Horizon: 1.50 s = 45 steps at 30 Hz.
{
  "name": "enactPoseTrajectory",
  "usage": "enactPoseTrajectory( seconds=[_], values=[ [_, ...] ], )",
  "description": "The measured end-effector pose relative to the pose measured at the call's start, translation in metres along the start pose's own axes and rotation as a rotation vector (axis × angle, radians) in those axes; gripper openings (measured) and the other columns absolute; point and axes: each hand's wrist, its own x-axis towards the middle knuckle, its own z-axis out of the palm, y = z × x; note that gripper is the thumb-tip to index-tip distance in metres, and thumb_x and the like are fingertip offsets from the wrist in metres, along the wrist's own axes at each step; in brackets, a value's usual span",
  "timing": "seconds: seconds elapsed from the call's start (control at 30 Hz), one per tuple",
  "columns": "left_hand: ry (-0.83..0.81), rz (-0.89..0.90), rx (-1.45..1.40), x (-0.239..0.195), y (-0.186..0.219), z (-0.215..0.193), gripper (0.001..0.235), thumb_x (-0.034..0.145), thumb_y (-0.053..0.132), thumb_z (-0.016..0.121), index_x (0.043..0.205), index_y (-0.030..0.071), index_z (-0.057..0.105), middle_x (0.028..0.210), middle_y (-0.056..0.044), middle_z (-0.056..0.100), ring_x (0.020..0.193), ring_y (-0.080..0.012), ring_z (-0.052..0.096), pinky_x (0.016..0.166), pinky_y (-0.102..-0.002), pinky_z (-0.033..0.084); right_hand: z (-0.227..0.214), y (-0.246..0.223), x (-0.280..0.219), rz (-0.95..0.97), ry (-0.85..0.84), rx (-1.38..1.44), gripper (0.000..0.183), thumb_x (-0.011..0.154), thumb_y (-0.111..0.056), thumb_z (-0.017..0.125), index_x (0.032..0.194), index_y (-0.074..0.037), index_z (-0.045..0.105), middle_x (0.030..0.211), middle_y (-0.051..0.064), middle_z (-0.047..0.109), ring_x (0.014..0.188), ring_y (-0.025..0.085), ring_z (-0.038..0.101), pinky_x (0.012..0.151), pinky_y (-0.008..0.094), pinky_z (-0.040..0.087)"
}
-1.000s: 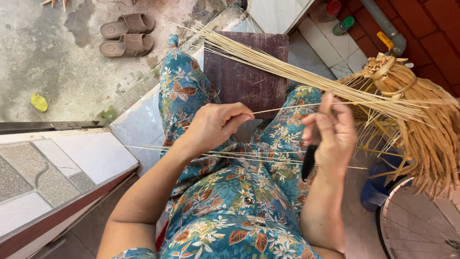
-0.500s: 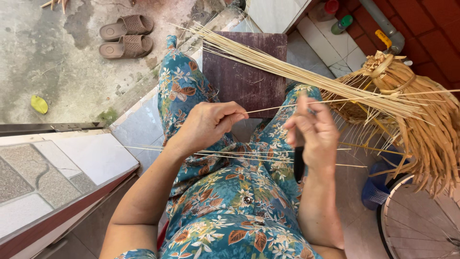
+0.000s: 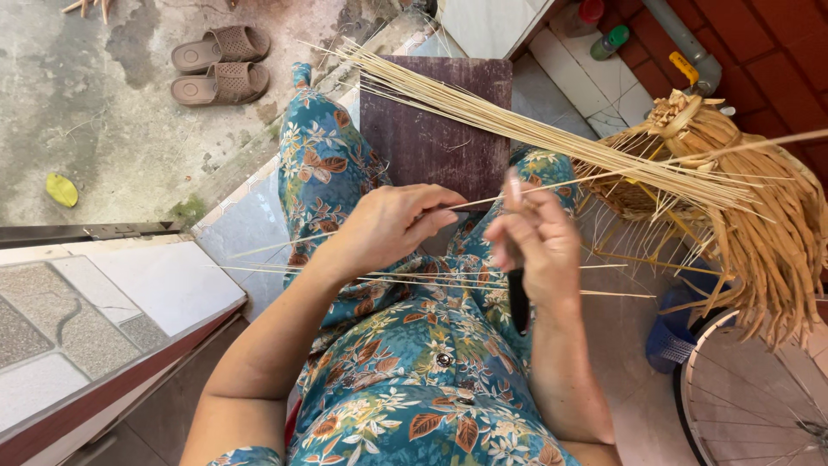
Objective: The person sits on the floor and uses a knife to peel thin strips from bamboo sticks. They hold each stick with the left hand and scrape the surface with the knife in the right hand, producing fine shavings that fall away.
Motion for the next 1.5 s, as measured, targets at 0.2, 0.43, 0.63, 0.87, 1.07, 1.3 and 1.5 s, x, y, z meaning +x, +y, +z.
enactPoseTrajectory(
  seconds=[0.2, 0.43, 0.63, 0.87, 1.07, 1.3, 1.5],
  values=[
    [-0.004, -0.061, -0.054, -0.003, -0.005, 0.0, 0.017, 0.099, 0.02, 0.064, 0.108, 0.009, 0.074, 0.091, -0.01, 0.076, 0.08, -0.027, 0.075, 0.067, -0.035, 0.057, -0.011, -0.002, 0.002, 0.018, 0.034, -0.065, 0.025, 0.104, -0.012, 0.063, 0.127, -0.006, 0.062, 0.085, 0.009, 0.073, 0.058, 0.011, 0.063, 0.046, 0.021, 0.048],
    [-0.053, -0.11, -0.025, -0.017, -0.01, -0.017, 0.016, 0.098, 0.02, 0.066, 0.105, 0.008, 0.075, 0.085, -0.011, 0.074, 0.072, -0.0259, 0.072, 0.063, -0.034, 0.055, -0.058, -0.006, 0.005, -0.07, 0.139, 0.103, 0.024, 0.105, -0.009, 0.065, 0.128, -0.005, 0.063, 0.087, 0.011, 0.071, 0.06, 0.013, 0.063, 0.045, 0.022, 0.045],
    [-0.104, -0.302, -0.018, -0.024, -0.01, -0.037, 0.017, 0.096, 0.021, 0.067, 0.105, 0.009, 0.075, 0.073, -0.009, 0.071, 0.062, -0.0184, 0.071, 0.059, -0.032, 0.054, -0.092, -0.013, 0.001, -0.141, 0.275, 0.178, 0.025, 0.107, -0.008, 0.065, 0.132, -0.005, 0.063, 0.09, 0.012, 0.07, 0.061, 0.014, 0.061, 0.048, 0.024, 0.044],
    [-0.067, -0.299, -0.054, -0.023, -0.01, -0.041, 0.016, 0.097, 0.019, 0.066, 0.105, 0.009, 0.074, 0.076, -0.008, 0.073, 0.061, -0.0166, 0.072, 0.058, -0.031, 0.054, -0.065, -0.012, 0.001, -0.11, 0.219, 0.162, 0.038, 0.107, -0.009, 0.064, 0.144, -0.005, 0.06, 0.089, 0.013, 0.07, 0.058, 0.013, 0.059, 0.048, 0.024, 0.045],
    [-0.09, -0.148, -0.003, -0.013, -0.006, -0.02, 0.015, 0.097, 0.02, 0.067, 0.105, 0.01, 0.076, 0.077, -0.011, 0.072, 0.064, -0.0222, 0.069, 0.059, -0.034, 0.053, -0.011, 0.008, -0.001, 0.033, -0.064, 0.054, 0.042, 0.102, -0.011, 0.064, 0.143, -0.005, 0.057, 0.086, 0.013, 0.072, 0.056, 0.012, 0.061, 0.047, 0.024, 0.047],
    [-0.06, -0.406, -0.116, -0.024, -0.012, -0.034, 0.015, 0.097, 0.018, 0.065, 0.105, 0.01, 0.074, 0.075, -0.008, 0.074, 0.066, -0.0161, 0.076, 0.059, -0.031, 0.056, -0.062, -0.001, 0.008, -0.046, 0.211, 0.229, 0.034, 0.106, -0.01, 0.064, 0.139, -0.01, 0.059, 0.089, 0.011, 0.071, 0.061, 0.013, 0.062, 0.047, 0.024, 0.045],
    [-0.012, -0.289, -0.004, -0.023, -0.012, -0.025, 0.016, 0.097, 0.012, 0.068, 0.109, 0.005, 0.076, 0.084, -0.012, 0.066, 0.068, -0.0251, 0.066, 0.062, -0.038, 0.05, -0.124, -0.006, -0.007, -0.246, 0.461, 0.254, 0.029, 0.116, -0.007, 0.059, 0.145, -0.007, 0.059, 0.092, 0.01, 0.068, 0.062, 0.015, 0.058, 0.05, 0.026, 0.043]
  ],
)
